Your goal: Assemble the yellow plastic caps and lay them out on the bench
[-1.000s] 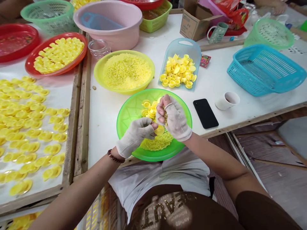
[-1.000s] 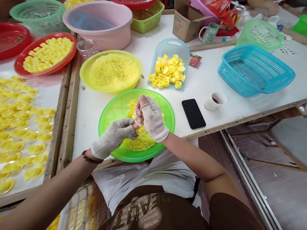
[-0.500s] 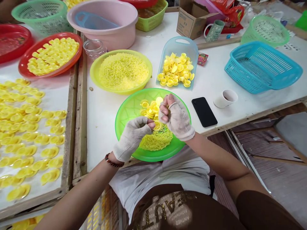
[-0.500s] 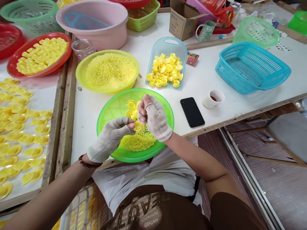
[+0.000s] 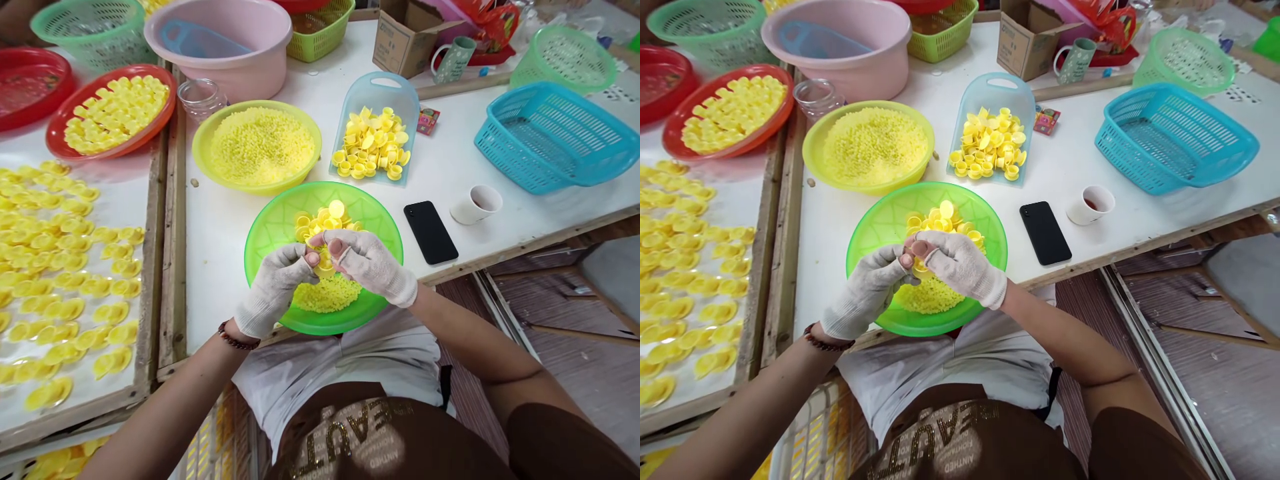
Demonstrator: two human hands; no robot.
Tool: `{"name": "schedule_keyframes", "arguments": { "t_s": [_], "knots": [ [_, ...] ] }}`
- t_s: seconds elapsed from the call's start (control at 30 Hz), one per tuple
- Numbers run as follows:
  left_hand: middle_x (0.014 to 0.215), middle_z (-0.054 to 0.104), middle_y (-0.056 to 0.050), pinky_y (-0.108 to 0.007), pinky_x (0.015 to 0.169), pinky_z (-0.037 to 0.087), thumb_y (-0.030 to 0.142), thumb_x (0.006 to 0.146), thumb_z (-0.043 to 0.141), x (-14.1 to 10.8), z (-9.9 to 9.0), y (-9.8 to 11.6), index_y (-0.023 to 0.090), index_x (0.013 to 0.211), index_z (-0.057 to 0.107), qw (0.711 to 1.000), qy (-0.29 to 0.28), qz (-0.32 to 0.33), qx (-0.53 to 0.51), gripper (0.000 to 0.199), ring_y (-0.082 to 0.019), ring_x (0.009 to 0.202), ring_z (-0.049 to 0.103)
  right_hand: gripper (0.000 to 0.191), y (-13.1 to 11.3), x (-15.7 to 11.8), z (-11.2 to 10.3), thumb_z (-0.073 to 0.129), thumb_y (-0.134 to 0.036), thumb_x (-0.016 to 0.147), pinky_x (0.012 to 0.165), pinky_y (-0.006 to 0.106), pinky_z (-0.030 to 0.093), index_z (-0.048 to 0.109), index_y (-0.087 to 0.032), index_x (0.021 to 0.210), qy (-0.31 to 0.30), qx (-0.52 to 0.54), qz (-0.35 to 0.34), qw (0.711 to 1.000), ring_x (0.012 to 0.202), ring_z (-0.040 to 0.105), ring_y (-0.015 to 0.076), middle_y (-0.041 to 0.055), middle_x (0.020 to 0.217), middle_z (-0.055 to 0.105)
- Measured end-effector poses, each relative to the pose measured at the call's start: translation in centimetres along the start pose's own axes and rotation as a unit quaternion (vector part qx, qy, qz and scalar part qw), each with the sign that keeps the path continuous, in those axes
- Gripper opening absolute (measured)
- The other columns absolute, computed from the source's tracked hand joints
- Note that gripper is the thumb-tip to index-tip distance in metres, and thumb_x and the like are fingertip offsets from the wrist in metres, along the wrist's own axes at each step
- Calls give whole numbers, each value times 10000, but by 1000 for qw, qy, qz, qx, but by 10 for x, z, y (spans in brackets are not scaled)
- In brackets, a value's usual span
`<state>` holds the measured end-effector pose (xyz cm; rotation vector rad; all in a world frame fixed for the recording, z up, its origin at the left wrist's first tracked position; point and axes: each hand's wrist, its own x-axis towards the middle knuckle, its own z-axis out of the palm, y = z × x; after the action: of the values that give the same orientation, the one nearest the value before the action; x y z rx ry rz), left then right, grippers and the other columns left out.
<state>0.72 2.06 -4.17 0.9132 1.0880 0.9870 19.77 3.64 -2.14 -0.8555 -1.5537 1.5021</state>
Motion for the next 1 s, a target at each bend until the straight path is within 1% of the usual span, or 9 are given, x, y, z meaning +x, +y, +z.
{"name": "schedule_keyframes", "arguments": {
  "t_s": [0.23, 0.37, 0.5, 0.57, 0.67, 0.77, 0.87, 0.93, 1.0],
  "knots": [
    [733, 680, -1, -185, 635, 540, 441, 683, 927, -1, 1, 0, 144, 795, 738, 1000, 12, 19, -22, 370, -85, 632, 619, 418, -5, -1, -8, 561, -614, 978, 413, 204, 246, 614, -200, 960, 52, 93, 41, 993, 452, 306, 61, -83, 581, 387],
    [802, 709, -10, -219, 701, 579, 384, 692, 931, -8, -3, 2, 154, 870, 763, 999, 23, 27, -35, 336, -102, 690, 648, 310, -3, -3, -9, 590, -509, 992, 407, 190, 224, 586, -208, 919, 61, 73, 73, 993, 437, 308, 56, -88, 562, 392],
    [815, 714, -17, -222, 689, 571, 349, 744, 897, -17, -13, 7, 152, 879, 765, 998, 29, 58, -2, 273, -105, 681, 651, 333, -2, -4, -5, 561, -532, 1008, 408, 195, 227, 577, -211, 920, 48, 63, 81, 994, 430, 300, 55, -90, 558, 384],
    [758, 692, -10, -207, 654, 550, 346, 752, 889, -18, -14, 9, 145, 851, 759, 997, 31, 61, 19, 260, -99, 648, 636, 312, -4, -3, 1, 569, -518, 1009, 417, 196, 256, 579, -215, 931, 21, 59, 80, 995, 445, 318, 61, -83, 572, 395],
    [703, 657, 4, -201, 628, 537, 365, 747, 888, -18, -9, 10, 140, 793, 735, 998, 27, 58, 26, 276, -91, 613, 613, 240, -7, 0, 9, 593, -450, 1008, 473, 207, 390, 614, -212, 985, 1, 18, 70, 997, 534, 474, 89, -39, 675, 528],
    [692, 651, 5, -198, 616, 537, 398, 754, 879, -16, -4, 9, 140, 755, 706, 998, 21, 56, 25, 310, -90, 606, 610, 262, -6, 3, 10, 630, -399, 1000, 672, 301, 576, 652, -178, 1139, 9, -33, 71, 997, 797, 661, 160, 45, 987, 686],
    [727, 670, -5, -217, 638, 562, 413, 754, 876, -15, -4, 8, 141, 786, 705, 998, 28, 55, 13, 323, -102, 628, 631, 394, -5, 3, 4, 656, -393, 993, 871, 434, 609, 621, -158, 1307, 13, -67, 82, 994, 1050, 682, 230, 108, 1263, 659],
    [774, 684, -12, -241, 674, 588, 409, 753, 876, -18, -6, 10, 141, 820, 707, 998, 36, 56, 1, 324, -112, 660, 647, 358, -5, 1, -2, 634, -396, 1004, 825, 399, 610, 633, -164, 1277, -1, -88, 85, 992, 976, 687, 209, 92, 1188, 682],
    [817, 697, -21, -254, 689, 597, 404, 765, 864, -26, -12, 14, 139, 862, 713, 997, 42, 60, -2, 321, -120, 683, 662, 254, -2, -2, -10, 596, -387, 1016, 684, 315, 572, 668, -179, 1142, -28, -104, 86, 990, 757, 644, 164, 44, 949, 688]
  ]
}}
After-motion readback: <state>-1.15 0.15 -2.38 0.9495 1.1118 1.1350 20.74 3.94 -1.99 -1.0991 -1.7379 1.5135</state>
